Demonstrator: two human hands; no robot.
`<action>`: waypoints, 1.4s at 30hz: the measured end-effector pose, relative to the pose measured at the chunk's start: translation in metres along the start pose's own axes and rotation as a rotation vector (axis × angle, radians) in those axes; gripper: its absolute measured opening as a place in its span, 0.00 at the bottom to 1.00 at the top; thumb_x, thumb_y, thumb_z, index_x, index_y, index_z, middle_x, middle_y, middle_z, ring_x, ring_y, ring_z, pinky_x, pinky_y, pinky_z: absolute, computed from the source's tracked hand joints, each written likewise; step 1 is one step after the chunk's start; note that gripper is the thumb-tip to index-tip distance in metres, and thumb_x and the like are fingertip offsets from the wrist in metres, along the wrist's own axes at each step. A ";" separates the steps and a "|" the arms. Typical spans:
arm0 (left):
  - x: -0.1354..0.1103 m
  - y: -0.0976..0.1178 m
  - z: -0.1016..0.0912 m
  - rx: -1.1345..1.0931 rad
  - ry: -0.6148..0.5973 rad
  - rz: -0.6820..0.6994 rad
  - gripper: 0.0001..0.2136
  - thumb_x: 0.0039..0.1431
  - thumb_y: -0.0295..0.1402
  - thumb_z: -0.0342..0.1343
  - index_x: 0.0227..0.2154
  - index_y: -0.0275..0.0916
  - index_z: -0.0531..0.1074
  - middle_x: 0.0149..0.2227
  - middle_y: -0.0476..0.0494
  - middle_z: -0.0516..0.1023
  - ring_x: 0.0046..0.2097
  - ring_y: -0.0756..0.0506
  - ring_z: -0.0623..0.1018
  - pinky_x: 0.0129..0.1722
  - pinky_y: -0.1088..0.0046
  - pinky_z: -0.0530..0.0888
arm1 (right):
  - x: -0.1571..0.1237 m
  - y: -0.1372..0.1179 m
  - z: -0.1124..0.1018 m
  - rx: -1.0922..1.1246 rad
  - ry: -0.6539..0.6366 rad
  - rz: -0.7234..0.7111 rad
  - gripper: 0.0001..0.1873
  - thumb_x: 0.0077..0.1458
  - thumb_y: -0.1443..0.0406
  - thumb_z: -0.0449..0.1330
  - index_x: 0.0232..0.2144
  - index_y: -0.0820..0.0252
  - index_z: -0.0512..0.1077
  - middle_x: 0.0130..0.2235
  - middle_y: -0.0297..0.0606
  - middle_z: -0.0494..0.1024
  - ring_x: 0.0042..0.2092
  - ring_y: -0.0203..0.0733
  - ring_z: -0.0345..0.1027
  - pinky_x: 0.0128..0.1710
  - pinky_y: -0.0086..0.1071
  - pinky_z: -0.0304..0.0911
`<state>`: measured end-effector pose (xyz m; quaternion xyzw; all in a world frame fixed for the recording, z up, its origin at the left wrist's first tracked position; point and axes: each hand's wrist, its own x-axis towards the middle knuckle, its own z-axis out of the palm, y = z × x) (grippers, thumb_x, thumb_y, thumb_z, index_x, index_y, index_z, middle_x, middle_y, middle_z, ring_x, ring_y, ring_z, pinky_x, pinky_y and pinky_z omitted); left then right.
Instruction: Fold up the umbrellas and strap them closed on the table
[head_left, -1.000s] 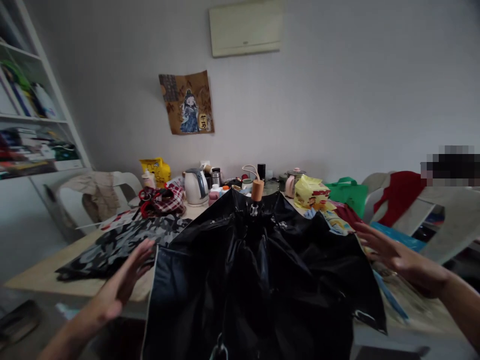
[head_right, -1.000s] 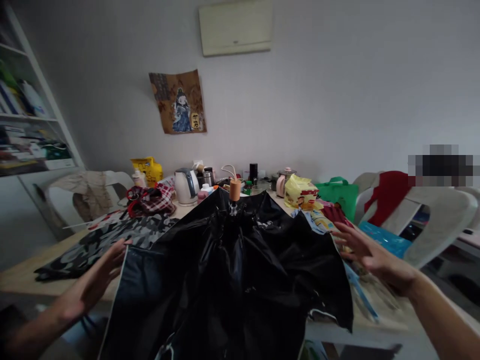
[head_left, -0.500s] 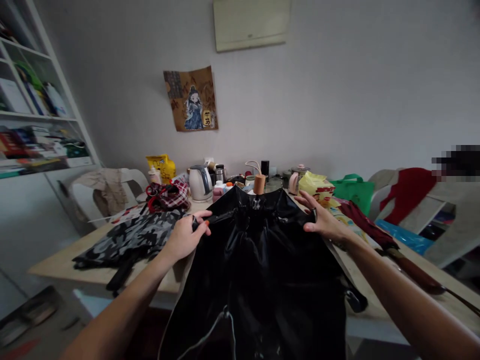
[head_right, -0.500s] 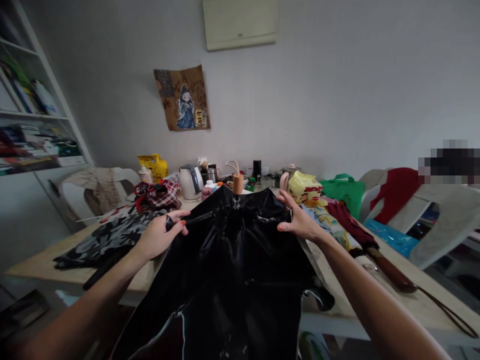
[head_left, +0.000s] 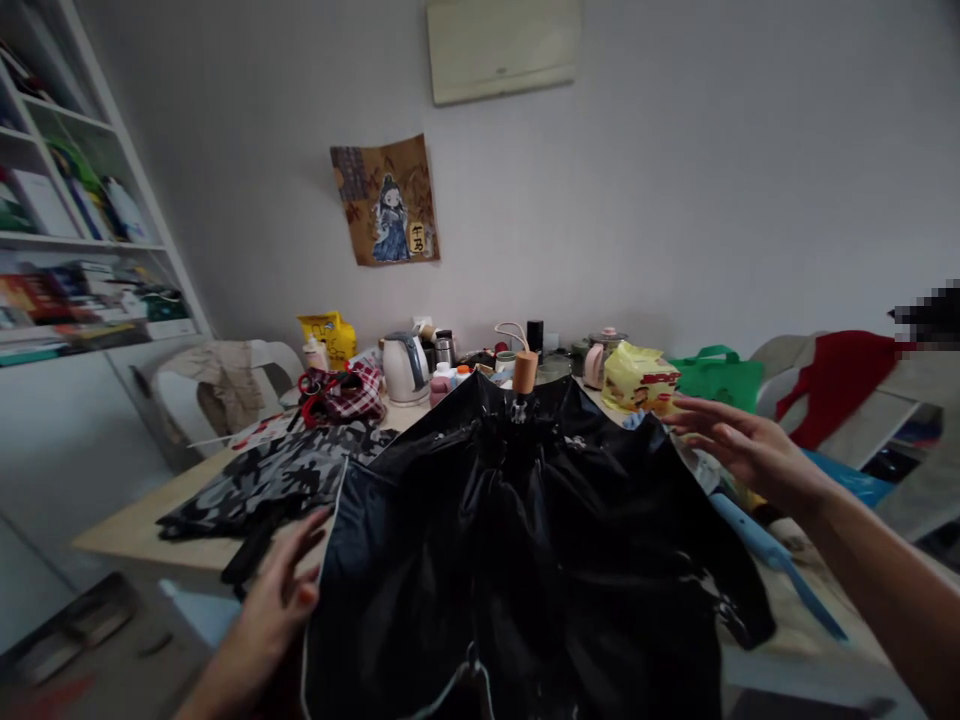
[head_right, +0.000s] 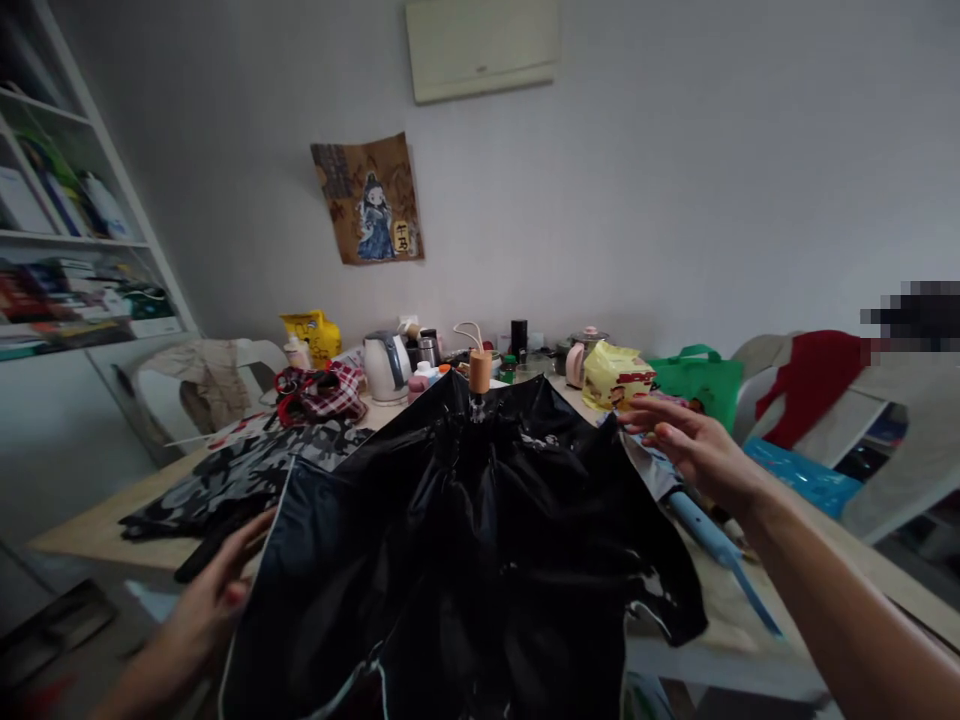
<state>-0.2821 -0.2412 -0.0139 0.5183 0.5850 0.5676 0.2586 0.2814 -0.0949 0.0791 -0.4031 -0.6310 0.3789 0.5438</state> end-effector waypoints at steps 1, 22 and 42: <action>-0.011 0.001 0.009 -0.015 -0.030 -0.016 0.48 0.34 0.70 0.57 0.59 0.50 0.63 0.63 0.38 0.67 0.63 0.27 0.66 0.57 0.51 0.73 | 0.003 -0.009 0.003 -0.048 -0.012 0.008 0.35 0.39 0.43 0.70 0.47 0.51 0.75 0.47 0.49 0.79 0.45 0.53 0.73 0.45 0.44 0.69; 0.041 0.078 0.045 0.120 0.026 0.254 0.28 0.53 0.47 0.59 0.53 0.38 0.66 0.57 0.34 0.70 0.56 0.37 0.74 0.53 0.57 0.74 | 0.094 -0.134 0.158 -0.140 -0.113 -0.356 0.14 0.48 0.58 0.69 0.29 0.64 0.73 0.26 0.37 0.76 0.20 0.32 0.67 0.15 0.23 0.60; 0.034 0.187 0.198 -0.750 -0.797 -0.018 0.27 0.45 0.51 0.69 0.40 0.32 0.75 0.32 0.40 0.79 0.30 0.50 0.78 0.29 0.76 0.70 | 0.062 -0.127 0.109 -0.835 0.285 -1.225 0.09 0.63 0.64 0.55 0.38 0.58 0.76 0.49 0.46 0.76 0.45 0.47 0.74 0.42 0.39 0.73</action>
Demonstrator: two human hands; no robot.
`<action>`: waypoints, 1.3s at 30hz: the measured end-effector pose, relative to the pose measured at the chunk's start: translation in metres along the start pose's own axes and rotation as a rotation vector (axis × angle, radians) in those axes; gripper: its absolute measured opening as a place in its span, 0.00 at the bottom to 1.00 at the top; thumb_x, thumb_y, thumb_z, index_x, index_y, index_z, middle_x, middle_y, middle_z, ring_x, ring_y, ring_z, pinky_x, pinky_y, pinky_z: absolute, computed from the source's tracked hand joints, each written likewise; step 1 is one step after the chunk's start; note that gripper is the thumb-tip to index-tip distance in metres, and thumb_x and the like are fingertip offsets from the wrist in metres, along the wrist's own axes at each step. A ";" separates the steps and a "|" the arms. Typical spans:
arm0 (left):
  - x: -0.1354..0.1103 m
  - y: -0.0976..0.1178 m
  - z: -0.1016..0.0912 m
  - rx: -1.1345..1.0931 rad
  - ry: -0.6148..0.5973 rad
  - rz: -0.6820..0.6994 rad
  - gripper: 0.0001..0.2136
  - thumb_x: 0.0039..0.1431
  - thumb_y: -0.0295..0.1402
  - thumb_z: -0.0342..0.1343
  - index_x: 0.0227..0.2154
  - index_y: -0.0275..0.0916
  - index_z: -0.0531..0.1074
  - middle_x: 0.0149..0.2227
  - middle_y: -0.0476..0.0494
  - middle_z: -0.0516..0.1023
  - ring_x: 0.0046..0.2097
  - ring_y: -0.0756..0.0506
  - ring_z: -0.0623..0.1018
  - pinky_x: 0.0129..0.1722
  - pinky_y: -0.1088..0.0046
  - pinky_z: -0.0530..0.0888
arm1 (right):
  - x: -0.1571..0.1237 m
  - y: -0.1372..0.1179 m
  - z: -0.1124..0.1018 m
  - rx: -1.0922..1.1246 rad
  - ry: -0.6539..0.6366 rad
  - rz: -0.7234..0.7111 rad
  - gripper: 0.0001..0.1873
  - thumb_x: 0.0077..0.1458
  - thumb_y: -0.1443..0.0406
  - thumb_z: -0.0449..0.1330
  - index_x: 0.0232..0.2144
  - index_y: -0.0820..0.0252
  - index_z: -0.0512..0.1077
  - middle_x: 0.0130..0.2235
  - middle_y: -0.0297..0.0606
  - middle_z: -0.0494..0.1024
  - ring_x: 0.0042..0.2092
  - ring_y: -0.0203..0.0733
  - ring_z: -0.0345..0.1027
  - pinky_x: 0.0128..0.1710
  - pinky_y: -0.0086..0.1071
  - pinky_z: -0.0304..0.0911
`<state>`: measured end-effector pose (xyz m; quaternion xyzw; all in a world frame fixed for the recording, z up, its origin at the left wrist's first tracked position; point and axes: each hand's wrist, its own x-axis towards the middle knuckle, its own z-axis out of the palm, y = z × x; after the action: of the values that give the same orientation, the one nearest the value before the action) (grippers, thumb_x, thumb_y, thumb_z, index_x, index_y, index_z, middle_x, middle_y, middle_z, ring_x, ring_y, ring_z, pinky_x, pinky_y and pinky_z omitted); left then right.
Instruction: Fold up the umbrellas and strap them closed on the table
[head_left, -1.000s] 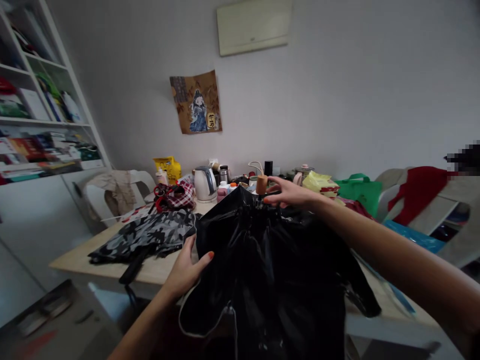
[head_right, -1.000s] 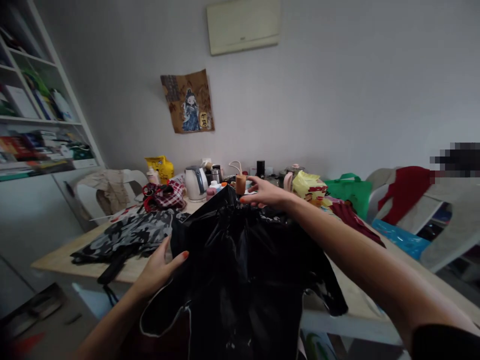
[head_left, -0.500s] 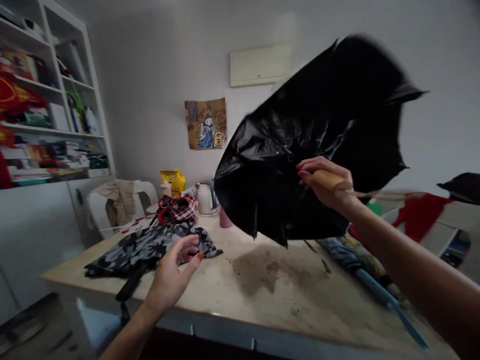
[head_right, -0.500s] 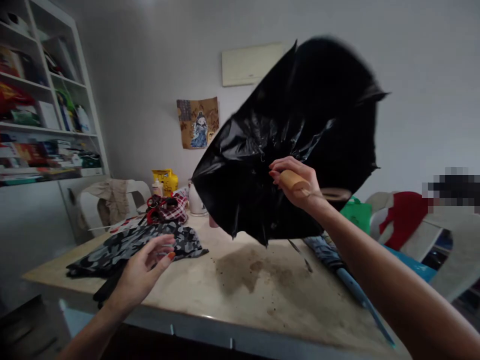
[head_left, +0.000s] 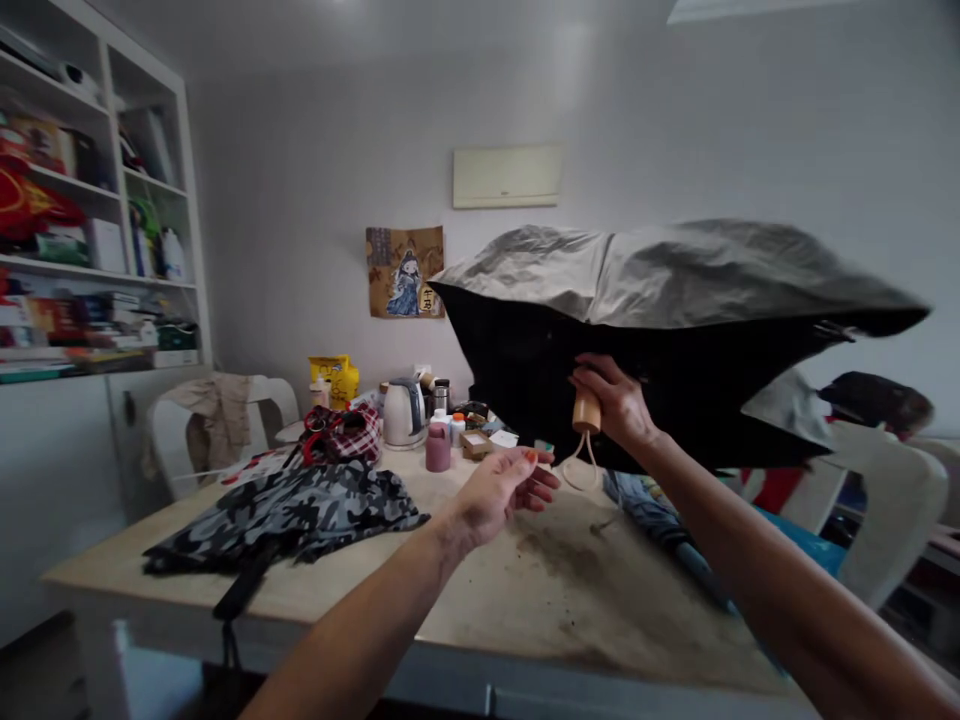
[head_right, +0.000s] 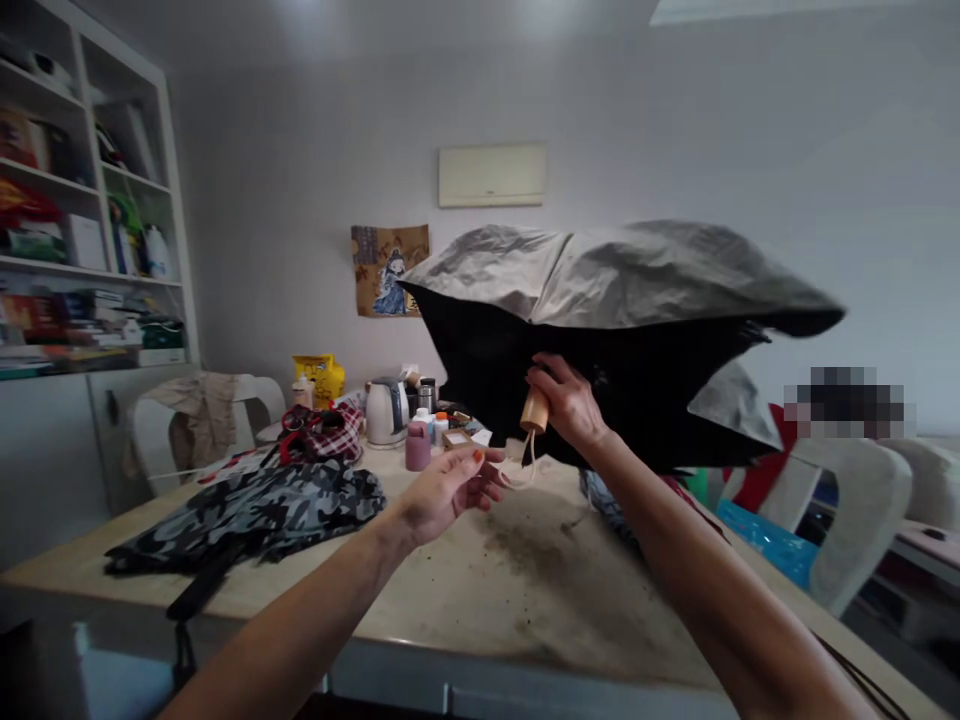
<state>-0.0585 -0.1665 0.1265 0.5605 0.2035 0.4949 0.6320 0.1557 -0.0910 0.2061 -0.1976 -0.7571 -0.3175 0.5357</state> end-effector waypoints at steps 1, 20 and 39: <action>0.001 -0.001 -0.003 -0.006 -0.009 -0.020 0.27 0.45 0.50 0.69 0.40 0.32 0.74 0.32 0.40 0.80 0.29 0.50 0.78 0.29 0.76 0.70 | -0.002 0.004 -0.002 -0.018 -0.001 -0.020 0.10 0.63 0.64 0.55 0.39 0.58 0.76 0.50 0.46 0.75 0.46 0.48 0.74 0.43 0.40 0.73; -0.035 0.001 -0.049 -0.077 -0.210 -0.063 0.26 0.45 0.49 0.69 0.39 0.33 0.74 0.33 0.39 0.79 0.30 0.50 0.77 0.29 0.76 0.70 | 0.072 -0.025 -0.057 -0.040 0.173 0.637 0.08 0.50 0.63 0.64 0.28 0.62 0.71 0.29 0.39 0.75 0.23 0.36 0.68 0.20 0.28 0.63; 0.002 0.051 0.009 0.663 0.010 0.636 0.07 0.59 0.32 0.57 0.40 0.39 0.75 0.58 0.35 0.69 0.53 0.36 0.72 0.55 0.56 0.67 | 0.051 -0.105 -0.056 -0.132 -0.053 0.007 0.10 0.62 0.59 0.57 0.36 0.58 0.76 0.45 0.47 0.77 0.43 0.45 0.75 0.44 0.37 0.73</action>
<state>-0.0704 -0.1750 0.1760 0.7648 0.1719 0.5750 0.2343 0.1094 -0.2076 0.2381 -0.2433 -0.7479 -0.3595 0.5022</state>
